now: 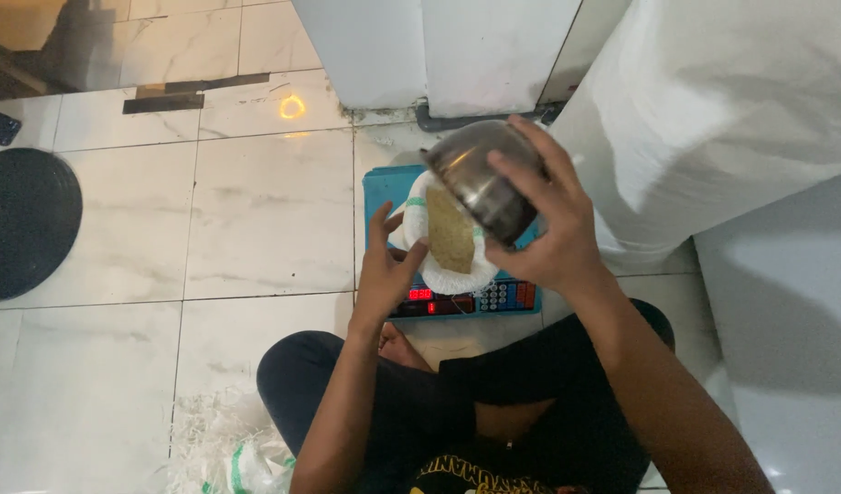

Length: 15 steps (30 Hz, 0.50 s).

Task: Scooping rice from a large sack into a smaller bag on a digital scale using a metal bowl to reach a specific weight.

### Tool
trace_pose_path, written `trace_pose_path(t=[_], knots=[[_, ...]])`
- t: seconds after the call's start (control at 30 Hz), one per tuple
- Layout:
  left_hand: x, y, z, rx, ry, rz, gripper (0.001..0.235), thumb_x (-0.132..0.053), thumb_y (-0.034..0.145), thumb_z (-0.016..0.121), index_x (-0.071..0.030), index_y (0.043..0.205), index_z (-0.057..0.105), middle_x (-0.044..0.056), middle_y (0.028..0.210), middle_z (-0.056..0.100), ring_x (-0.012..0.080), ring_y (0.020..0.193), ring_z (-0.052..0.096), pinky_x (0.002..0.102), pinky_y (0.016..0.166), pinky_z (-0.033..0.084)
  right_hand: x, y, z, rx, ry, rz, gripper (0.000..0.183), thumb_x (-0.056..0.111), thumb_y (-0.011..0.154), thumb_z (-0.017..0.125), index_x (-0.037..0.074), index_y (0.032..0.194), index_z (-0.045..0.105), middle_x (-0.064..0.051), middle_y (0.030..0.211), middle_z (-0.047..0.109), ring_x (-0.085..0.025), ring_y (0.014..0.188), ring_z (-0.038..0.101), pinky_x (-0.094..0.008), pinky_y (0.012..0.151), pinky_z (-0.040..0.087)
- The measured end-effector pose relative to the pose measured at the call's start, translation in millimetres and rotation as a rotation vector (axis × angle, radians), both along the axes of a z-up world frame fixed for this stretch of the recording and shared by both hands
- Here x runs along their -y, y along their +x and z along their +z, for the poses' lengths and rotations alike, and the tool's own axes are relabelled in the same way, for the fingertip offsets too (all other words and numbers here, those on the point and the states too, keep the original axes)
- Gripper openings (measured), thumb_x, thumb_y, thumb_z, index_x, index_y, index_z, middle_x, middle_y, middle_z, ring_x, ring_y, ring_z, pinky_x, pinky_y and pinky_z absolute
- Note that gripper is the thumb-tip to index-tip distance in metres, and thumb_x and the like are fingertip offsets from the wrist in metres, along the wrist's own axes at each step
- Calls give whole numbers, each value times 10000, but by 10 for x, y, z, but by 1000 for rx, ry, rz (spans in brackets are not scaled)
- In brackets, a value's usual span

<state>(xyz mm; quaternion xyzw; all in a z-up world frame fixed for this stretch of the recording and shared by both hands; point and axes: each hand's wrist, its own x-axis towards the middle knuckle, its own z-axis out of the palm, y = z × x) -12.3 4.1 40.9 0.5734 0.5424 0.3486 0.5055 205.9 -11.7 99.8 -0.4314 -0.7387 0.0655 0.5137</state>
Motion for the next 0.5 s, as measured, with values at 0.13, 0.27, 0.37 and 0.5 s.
trace_pose_path(t=[0.13,0.27,0.37,0.5], knots=[[-40,97,-82,-63,-44,32,667,-237,892,650,4,1449,372,297,1268,573,439,825,706,477,637,549,-3,179,-284,-597,-355,-42,772,273,820,570,67,1514,300,-275,1535,282,-456,1421,286,-574,1168,239],[-250,65,-600,-143,-92,113,416,-293,892,671,-70,1241,632,176,1086,687,331,734,722,362,546,546,-174,274,-1091,-1445,-821,-188,684,527,782,638,207,1373,507,-82,1438,522,-278,1301,515,-502,1037,443],[-276,104,-513,-234,-101,101,345,-344,936,608,-43,1059,724,172,862,708,347,725,702,434,634,522,-164,167,-1306,-1486,-1082,-276,660,535,716,671,162,1251,565,-95,1239,619,-291,1144,611,-544,839,542],[-156,198,-285,-107,91,130,262,-224,977,561,-24,990,729,181,760,674,284,689,638,409,639,486,-178,190,-1367,-1628,-1000,-187,665,292,748,751,124,1325,466,-149,1342,502,-340,1225,538,-550,925,519]])
